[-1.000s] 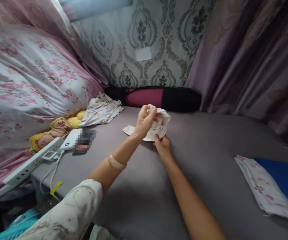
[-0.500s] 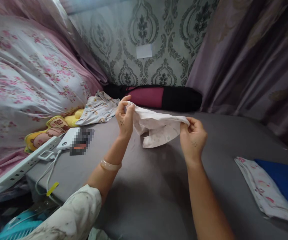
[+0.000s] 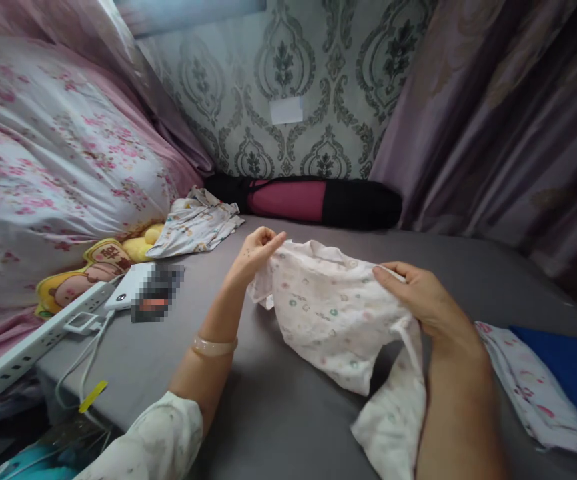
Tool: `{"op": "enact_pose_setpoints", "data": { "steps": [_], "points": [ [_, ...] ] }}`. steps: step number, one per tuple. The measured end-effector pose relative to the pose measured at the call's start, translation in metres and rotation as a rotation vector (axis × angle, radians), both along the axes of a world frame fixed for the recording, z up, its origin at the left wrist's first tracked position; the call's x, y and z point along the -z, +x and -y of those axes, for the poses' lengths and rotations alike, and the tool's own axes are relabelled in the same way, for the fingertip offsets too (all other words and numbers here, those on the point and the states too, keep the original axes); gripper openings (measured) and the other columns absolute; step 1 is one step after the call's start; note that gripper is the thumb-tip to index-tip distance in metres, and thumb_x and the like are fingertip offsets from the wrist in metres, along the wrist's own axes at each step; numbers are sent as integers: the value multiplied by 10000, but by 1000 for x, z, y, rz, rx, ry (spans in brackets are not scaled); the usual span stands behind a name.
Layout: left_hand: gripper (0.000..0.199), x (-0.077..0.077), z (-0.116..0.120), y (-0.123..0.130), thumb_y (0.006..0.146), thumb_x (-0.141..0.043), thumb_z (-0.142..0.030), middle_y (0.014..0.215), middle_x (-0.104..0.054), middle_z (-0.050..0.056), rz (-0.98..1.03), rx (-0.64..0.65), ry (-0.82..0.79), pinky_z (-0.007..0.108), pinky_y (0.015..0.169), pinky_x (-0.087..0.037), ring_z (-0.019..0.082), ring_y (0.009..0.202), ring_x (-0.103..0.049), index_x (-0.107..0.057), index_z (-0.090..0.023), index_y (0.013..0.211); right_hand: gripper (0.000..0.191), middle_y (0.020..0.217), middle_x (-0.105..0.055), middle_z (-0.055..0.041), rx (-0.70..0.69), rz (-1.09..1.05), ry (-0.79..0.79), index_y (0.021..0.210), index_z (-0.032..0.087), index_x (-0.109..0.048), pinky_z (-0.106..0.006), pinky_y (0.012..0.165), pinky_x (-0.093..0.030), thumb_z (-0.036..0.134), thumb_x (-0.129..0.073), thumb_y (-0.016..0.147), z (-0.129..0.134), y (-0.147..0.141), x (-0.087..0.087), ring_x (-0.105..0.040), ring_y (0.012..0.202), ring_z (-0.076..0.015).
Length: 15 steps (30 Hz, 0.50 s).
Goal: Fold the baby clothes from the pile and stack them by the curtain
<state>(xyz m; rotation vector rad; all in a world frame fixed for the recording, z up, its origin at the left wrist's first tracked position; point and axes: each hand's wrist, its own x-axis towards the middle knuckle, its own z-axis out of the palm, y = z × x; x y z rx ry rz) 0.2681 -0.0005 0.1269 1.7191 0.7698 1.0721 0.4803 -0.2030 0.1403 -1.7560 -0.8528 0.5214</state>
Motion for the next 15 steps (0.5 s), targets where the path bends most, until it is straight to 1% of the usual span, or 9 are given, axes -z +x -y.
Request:
{"op": "enact_pose_setpoints", "data": {
  "steps": [2,4,5,7,9,11,13,15],
  "points": [
    [343,8,-3,-4,739,-696,-490,643,-492,-40,-98,81,-42,223,548,-331,87,580,-439,-598,-172,825,351,718,-720,-58,-13,-38,-88,775,200,-724,-295,541,-500,490,-767,583,-7,7,12,-639,610,-207],
    [397,17,-7,-6,712,-720,-494,721,-573,-7,-184,150,-72,229,579,-369,109,638,-507,-647,-171,931,342,715,-713,-46,-40,44,-111,736,201,-725,-284,574,-491,512,-745,593,-14,13,24,-634,645,-202],
    [410,22,-10,-7,703,-726,-488,763,-604,9,-213,184,-86,234,598,-388,121,671,-534,-661,-169,952,336,699,-704,-41,-63,93,-128,711,201,-723,-281,582,-484,520,-727,606,-17,16,30,-629,652,-201],
    [401,31,-14,-7,693,-731,-471,824,-641,33,-244,244,-112,241,623,-413,141,719,-563,-682,-165,947,323,672,-689,-35,-112,167,-161,684,202,-715,-280,588,-470,521,-692,634,-22,23,44,-619,653,-199],
    [374,38,-18,-7,691,-725,-456,833,-653,40,-255,287,-134,244,625,-424,150,727,-570,-694,-165,926,304,708,-697,-38,-145,211,-140,714,203,-713,-281,601,-468,498,-659,665,-26,27,57,-619,672,-198],
    [350,44,-20,-6,687,-720,-446,802,-651,38,-267,297,-162,245,611,-423,151,706,-567,-698,-166,896,308,766,-707,-39,-156,230,-96,822,201,-721,-277,601,-467,466,-631,694,-30,30,68,-621,689,-193],
    [330,47,-20,-5,681,-718,-440,746,-633,29,-278,292,-193,242,587,-409,143,662,-551,-693,-162,857,334,788,-709,-35,-160,245,-83,935,198,-716,-270,587,-460,430,-609,721,-32,31,76,-618,683,-184],
    [320,48,-18,-4,673,-716,-444,692,-600,14,-280,270,-216,235,555,-379,128,614,-519,-682,-158,813,324,784,-708,-30,-162,285,-91,972,197,-715,-264,587,-452,389,-588,745,-33,31,79,-613,675,-175]
  ]
}}
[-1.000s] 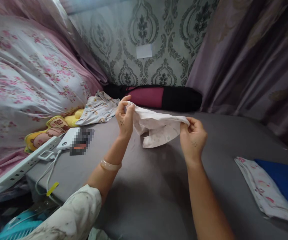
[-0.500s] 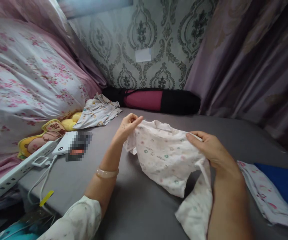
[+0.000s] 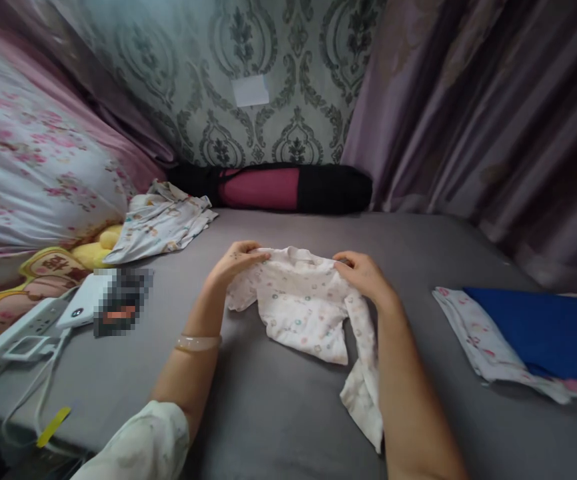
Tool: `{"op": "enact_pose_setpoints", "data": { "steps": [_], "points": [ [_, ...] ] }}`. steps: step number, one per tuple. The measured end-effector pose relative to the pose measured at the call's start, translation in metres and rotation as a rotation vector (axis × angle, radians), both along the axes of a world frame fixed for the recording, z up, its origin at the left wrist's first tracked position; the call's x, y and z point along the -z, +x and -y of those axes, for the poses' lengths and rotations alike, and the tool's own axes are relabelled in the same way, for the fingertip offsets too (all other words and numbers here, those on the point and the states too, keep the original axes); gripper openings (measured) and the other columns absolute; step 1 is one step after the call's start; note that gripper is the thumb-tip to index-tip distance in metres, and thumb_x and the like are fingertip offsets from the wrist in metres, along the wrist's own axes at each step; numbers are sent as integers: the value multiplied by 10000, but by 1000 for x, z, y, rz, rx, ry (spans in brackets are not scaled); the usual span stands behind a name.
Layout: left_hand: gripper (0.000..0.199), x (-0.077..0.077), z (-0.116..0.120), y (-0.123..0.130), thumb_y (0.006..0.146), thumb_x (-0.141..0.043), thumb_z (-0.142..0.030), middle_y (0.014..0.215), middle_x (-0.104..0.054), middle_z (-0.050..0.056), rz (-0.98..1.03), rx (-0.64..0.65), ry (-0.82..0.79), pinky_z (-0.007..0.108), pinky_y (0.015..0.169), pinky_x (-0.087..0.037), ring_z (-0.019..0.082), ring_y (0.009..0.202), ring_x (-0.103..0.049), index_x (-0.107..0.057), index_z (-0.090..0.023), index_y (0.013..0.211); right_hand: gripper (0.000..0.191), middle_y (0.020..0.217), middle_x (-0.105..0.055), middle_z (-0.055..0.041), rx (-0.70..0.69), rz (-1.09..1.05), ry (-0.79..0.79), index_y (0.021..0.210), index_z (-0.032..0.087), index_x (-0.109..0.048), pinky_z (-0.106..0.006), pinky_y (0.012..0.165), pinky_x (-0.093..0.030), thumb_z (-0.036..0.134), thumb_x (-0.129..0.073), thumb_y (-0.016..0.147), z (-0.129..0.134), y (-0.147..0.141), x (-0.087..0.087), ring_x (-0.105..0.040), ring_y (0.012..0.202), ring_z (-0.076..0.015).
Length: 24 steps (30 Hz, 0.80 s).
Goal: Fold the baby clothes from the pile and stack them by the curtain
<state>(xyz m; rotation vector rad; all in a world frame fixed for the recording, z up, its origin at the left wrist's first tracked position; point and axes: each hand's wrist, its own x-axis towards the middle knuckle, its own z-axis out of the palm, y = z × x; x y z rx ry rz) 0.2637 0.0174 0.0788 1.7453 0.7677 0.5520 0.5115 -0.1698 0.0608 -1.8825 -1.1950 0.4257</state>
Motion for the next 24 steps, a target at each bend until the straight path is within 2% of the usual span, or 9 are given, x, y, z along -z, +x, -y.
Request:
{"op": "enact_pose_setpoints", "data": {
  "steps": [8,14,16,18,21,24],
  "points": [
    [339,6,5,4,679,-702,-497,579,-515,-3,15,-46,-44,228,485,-283,101,515,-414,-661,-163,717,209,832,-717,-42,14,104,-17,864,187,-703,-266,664,-463,243,-534,756,-3,-7,-1,-630,747,-183],
    [356,17,-1,9,723,-642,-503,557,-477,-21,-92,-60,111,219,480,-265,100,526,-395,-630,-156,645,335,986,-721,-59,-22,203,-25,987,203,-701,-302,816,-462,126,-446,784,-10,-20,1,-639,879,-200],
    [341,20,-2,11,728,-638,-489,592,-508,-18,-100,-50,163,212,494,-291,106,554,-427,-653,-151,686,299,1000,-720,-62,-6,253,-27,956,214,-716,-310,863,-446,154,-460,812,-12,-24,1,-633,935,-211],
    [324,23,-3,13,711,-665,-461,668,-576,-2,-67,-41,166,212,526,-339,122,604,-484,-694,-154,812,230,1000,-720,-59,10,277,-35,949,232,-727,-312,872,-439,247,-533,827,-13,-28,0,-632,941,-219],
    [421,25,-3,14,686,-707,-425,793,-642,27,7,-13,110,221,583,-400,140,672,-540,-695,-171,1022,246,990,-719,-42,4,262,-67,980,259,-735,-299,811,-447,366,-653,773,-11,-30,-2,-636,868,-211],
    [465,25,0,15,678,-730,-426,807,-647,38,55,17,36,229,600,-416,137,672,-545,-690,-169,1064,246,879,-721,-24,26,239,-105,952,264,-748,-280,708,-439,386,-662,756,-8,-29,-3,-624,770,-196]
  ]
}}
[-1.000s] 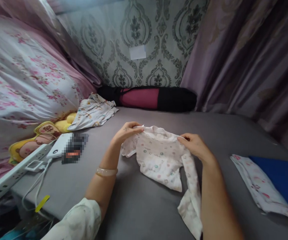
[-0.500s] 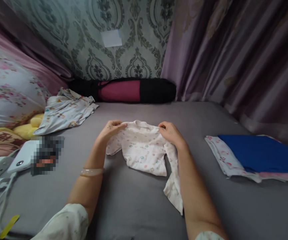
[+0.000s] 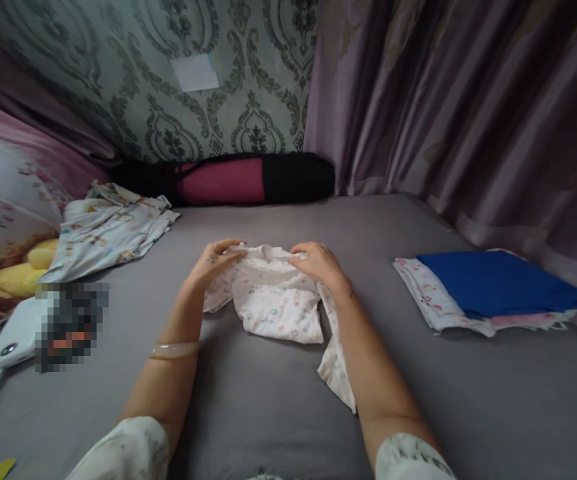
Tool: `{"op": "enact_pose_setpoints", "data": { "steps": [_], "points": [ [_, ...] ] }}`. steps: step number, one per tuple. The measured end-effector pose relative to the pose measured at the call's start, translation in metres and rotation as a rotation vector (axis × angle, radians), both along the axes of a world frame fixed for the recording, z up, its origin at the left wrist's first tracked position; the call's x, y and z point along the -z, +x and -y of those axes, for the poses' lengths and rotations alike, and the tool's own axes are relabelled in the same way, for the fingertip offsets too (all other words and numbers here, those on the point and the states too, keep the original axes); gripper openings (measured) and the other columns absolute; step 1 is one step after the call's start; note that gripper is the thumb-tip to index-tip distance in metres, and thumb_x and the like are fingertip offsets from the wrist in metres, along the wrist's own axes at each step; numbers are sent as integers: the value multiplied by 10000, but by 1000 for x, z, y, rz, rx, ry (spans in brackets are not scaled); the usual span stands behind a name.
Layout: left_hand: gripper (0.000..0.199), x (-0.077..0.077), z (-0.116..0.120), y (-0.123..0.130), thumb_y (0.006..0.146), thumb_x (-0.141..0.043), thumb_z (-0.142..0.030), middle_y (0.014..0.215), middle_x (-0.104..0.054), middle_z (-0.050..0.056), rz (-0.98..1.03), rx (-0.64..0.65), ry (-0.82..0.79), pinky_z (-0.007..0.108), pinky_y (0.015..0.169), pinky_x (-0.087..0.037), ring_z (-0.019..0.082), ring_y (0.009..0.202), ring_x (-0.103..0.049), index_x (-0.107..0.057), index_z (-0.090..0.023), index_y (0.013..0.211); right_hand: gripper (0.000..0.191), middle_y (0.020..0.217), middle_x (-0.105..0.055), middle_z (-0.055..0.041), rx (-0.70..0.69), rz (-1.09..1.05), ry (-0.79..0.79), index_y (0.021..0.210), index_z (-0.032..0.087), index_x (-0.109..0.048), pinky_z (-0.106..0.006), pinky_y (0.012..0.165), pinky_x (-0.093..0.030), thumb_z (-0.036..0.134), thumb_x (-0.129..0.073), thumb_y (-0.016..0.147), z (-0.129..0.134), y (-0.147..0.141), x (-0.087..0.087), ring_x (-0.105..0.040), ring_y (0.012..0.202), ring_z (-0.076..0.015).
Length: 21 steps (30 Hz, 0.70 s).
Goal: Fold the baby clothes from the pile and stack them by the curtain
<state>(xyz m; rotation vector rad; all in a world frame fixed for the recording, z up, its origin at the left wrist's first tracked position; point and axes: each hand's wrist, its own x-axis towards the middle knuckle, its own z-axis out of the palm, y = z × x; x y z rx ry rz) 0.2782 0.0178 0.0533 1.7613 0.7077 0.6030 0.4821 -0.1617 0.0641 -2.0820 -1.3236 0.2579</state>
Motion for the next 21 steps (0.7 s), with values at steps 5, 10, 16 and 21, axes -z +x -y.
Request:
{"op": "enact_pose_setpoints", "data": {
  "steps": [5,10,16,21],
  "points": [
    [387,-2,4,1,679,-732,-447,759,-639,43,21,5,-62,229,585,-401,131,650,-529,-719,-153,930,190,809,-697,-18,14,7,25,858,246,-746,-272,692,-420,347,-610,772,0,3,1,-601,761,-186],
    [357,-3,5,2,688,-698,-465,704,-602,23,-6,-38,1,220,550,-357,123,623,-489,-715,-150,855,151,871,-663,-33,-12,-18,72,824,234,-724,-278,736,-423,311,-608,766,-3,8,5,-583,775,-170],
    [365,-4,7,4,689,-652,-480,641,-555,2,-77,-91,62,216,530,-331,117,587,-463,-696,-130,786,188,805,-646,-26,-81,-300,246,792,196,-649,-279,723,-440,373,-590,768,-3,5,-6,-578,768,-165],
    [350,-7,8,2,721,-636,-486,607,-517,-18,-59,-59,39,204,493,-296,92,540,-427,-663,-137,751,266,727,-596,-3,5,-471,320,773,200,-578,-268,658,-425,460,-614,723,-3,4,-9,-541,684,-144]
  ]
}}
